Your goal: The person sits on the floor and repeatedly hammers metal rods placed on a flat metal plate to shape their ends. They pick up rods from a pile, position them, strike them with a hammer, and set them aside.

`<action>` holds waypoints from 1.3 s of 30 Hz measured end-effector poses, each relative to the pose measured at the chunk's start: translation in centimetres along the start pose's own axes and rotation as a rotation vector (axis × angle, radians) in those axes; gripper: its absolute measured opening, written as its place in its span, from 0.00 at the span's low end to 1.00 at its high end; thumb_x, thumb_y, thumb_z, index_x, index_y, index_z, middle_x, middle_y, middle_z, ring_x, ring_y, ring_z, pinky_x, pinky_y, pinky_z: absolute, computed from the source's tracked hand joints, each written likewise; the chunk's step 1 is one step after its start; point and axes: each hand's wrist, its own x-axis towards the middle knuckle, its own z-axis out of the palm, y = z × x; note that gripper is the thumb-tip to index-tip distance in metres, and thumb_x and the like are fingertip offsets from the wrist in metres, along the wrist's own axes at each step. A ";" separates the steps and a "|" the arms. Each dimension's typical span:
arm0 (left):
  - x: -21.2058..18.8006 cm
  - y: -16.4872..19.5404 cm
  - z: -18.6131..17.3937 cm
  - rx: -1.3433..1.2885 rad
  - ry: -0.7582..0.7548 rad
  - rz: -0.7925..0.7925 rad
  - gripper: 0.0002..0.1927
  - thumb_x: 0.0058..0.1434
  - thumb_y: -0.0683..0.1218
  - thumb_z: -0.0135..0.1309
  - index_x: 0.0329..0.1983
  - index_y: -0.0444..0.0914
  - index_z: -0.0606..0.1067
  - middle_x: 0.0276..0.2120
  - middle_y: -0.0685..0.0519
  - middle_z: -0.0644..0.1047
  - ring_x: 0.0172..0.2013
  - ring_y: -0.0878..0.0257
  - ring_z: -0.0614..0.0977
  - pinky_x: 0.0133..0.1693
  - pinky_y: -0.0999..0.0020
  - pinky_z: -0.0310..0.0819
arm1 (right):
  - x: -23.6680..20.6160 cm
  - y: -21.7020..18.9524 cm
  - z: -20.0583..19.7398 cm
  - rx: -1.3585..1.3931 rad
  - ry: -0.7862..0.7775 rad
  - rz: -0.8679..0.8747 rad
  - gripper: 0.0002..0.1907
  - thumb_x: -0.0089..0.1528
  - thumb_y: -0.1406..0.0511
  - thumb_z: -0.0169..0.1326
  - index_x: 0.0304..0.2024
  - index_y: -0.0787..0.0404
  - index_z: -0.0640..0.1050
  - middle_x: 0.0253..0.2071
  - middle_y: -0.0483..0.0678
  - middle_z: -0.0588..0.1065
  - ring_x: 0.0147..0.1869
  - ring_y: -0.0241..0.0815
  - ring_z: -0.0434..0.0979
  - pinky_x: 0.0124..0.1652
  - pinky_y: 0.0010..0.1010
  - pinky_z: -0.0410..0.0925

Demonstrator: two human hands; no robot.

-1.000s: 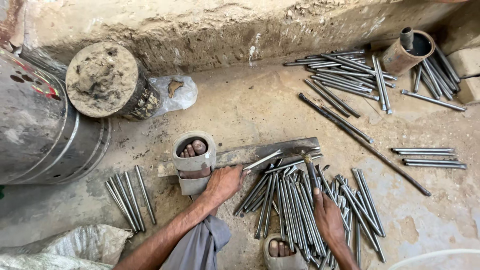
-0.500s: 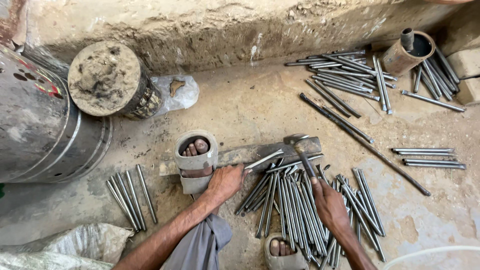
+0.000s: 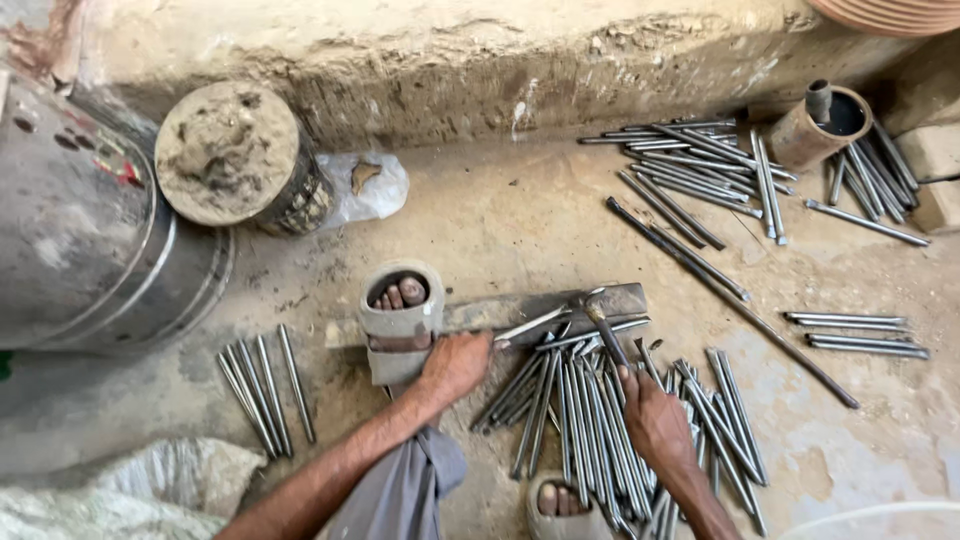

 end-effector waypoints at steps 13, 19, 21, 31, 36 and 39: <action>1.2 1.5 0.3 -0.049 0.028 -0.020 0.15 0.70 0.50 0.47 0.45 0.33 0.73 0.20 0.39 0.78 0.24 0.41 0.83 0.27 0.45 0.79 | 1.2 1.5 2.2 0.188 -0.198 0.249 0.37 0.69 0.39 0.28 0.50 0.61 0.74 0.15 0.45 0.65 0.13 0.35 0.60 0.11 0.35 0.59; 1.4 0.5 2.4 0.097 0.021 0.022 0.14 0.70 0.50 0.49 0.39 0.33 0.75 0.22 0.41 0.79 0.26 0.44 0.84 0.30 0.47 0.80 | -0.4 1.7 -1.3 0.244 -0.157 0.254 0.38 0.68 0.39 0.28 0.47 0.60 0.77 0.14 0.42 0.65 0.12 0.31 0.57 0.10 0.31 0.55; 1.4 0.2 2.7 0.076 -0.043 -0.011 0.15 0.71 0.51 0.47 0.41 0.33 0.74 0.21 0.42 0.79 0.25 0.45 0.85 0.29 0.48 0.80 | -1.1 1.2 -1.3 0.272 -0.077 0.235 0.36 0.67 0.40 0.29 0.50 0.58 0.77 0.14 0.44 0.64 0.11 0.32 0.55 0.09 0.33 0.55; 0.9 -0.8 2.4 0.044 0.034 0.008 0.14 0.69 0.49 0.49 0.37 0.34 0.77 0.27 0.40 0.81 0.30 0.43 0.85 0.33 0.46 0.80 | -1.2 -0.1 -0.4 -0.027 -0.191 0.135 0.34 0.71 0.46 0.27 0.57 0.60 0.75 0.17 0.49 0.70 0.13 0.34 0.66 0.11 0.31 0.61; 1.0 -0.9 2.7 -0.001 0.002 -0.028 0.15 0.69 0.50 0.49 0.39 0.32 0.75 0.26 0.38 0.80 0.30 0.41 0.84 0.33 0.44 0.79 | -1.1 -0.9 -4.9 0.408 -0.012 0.197 0.34 0.73 0.46 0.30 0.47 0.66 0.77 0.19 0.45 0.68 0.15 0.33 0.62 0.10 0.30 0.59; 1.1 -1.0 2.8 0.039 -0.024 -0.039 0.14 0.69 0.49 0.49 0.42 0.32 0.74 0.27 0.39 0.81 0.31 0.42 0.85 0.34 0.46 0.81 | -1.7 -2.2 -4.2 0.537 0.221 -0.059 0.33 0.74 0.45 0.29 0.43 0.65 0.74 0.17 0.42 0.64 0.14 0.32 0.58 0.09 0.27 0.54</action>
